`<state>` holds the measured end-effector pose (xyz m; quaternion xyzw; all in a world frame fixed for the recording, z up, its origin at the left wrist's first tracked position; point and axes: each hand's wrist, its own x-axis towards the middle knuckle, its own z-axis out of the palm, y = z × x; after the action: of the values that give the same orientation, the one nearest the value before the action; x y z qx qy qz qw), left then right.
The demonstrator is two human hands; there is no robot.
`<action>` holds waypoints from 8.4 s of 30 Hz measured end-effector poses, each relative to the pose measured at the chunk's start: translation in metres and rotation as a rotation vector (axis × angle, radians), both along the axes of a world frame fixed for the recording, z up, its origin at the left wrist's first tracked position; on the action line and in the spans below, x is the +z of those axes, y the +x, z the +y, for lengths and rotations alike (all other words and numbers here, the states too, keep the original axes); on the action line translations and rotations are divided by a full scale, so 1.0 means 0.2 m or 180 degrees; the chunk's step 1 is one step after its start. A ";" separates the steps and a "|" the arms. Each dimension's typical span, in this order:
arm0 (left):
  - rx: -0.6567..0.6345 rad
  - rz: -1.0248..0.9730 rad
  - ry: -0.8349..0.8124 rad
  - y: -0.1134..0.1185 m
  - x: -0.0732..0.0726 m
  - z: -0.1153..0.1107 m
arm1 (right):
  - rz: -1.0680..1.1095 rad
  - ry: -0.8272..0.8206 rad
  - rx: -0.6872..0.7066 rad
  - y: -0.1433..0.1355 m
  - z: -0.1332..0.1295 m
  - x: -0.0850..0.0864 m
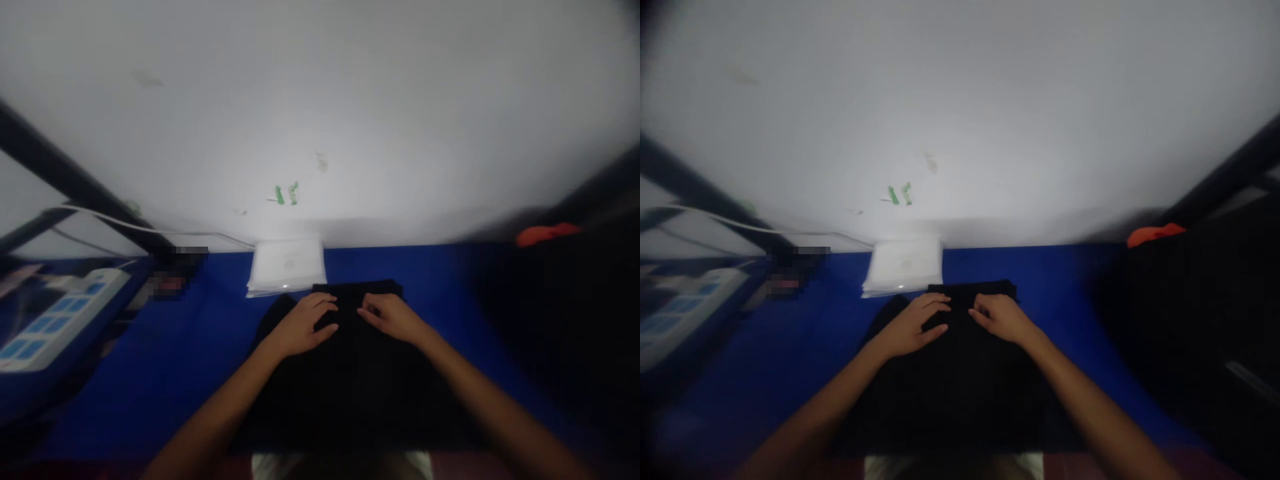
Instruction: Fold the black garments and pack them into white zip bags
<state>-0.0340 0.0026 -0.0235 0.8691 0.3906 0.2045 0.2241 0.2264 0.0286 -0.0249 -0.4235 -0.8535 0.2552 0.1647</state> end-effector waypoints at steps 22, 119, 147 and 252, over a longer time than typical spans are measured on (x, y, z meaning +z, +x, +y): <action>0.0170 0.0259 -0.0687 -0.34 0.16 -0.60 | 0.0021 -0.1444 0.0347 0.29 -0.41 0.24; 0.1473 -0.0675 0.0486 -0.03 0.32 -0.40 | 0.1018 -0.0844 -0.0267 0.03 -0.30 0.29; 0.1188 0.0496 -0.1187 0.30 0.20 -0.24 | -0.0201 -0.0236 -0.1180 0.47 -0.36 0.07; -0.0345 0.1590 0.0487 0.16 0.25 -0.12 | 0.3091 -0.3425 -0.0852 -0.02 -0.07 0.14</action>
<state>-0.0021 -0.0224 0.0256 0.9267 0.3701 0.0003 0.0649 0.2224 0.0137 0.0024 -0.3855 -0.3822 0.7752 0.3232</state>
